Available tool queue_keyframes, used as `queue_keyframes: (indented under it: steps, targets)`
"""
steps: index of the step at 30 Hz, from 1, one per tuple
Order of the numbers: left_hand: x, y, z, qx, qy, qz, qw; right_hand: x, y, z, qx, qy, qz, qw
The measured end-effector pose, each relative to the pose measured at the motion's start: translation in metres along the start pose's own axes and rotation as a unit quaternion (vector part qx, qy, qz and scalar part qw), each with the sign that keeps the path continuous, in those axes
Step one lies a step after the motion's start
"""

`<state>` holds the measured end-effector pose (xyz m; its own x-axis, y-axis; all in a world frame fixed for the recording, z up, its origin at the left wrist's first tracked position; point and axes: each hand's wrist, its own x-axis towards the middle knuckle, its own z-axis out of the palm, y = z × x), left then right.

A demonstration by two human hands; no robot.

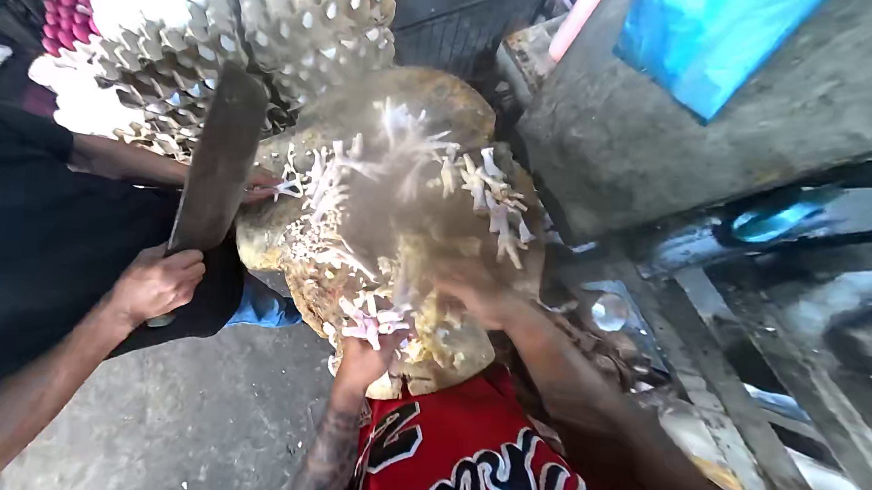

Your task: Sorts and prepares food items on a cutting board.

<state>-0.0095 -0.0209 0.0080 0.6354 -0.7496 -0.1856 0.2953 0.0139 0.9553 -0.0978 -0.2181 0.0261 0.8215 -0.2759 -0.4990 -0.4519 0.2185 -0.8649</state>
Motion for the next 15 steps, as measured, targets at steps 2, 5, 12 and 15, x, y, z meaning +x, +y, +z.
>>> queue_keyframes:
  steps: [2, 5, 12, 15]
  targets:
    - [0.004, -0.003, 0.005, 0.058, 0.015, -0.002, 0.998, -0.004, 0.013, 0.029, 0.103, 0.028, -0.032, 0.994]
    - [0.002, -0.006, 0.009, 0.091, 0.01, 0.001, 0.996, 0.009, 0.021, 0.037, 0.183, 0.129, -0.066, 0.972]
    - [-0.006, 0.001, 0.008, 0.072, -0.004, 0.023, 0.997, 0.033, 0.019, -0.005, 0.07, 0.214, -0.01, 0.974]
    - [-0.008, 0.0, 0.002, 0.023, -0.016, 0.024, 0.999, 0.027, 0.023, -0.01, -0.008, 0.239, -0.013, 0.971]
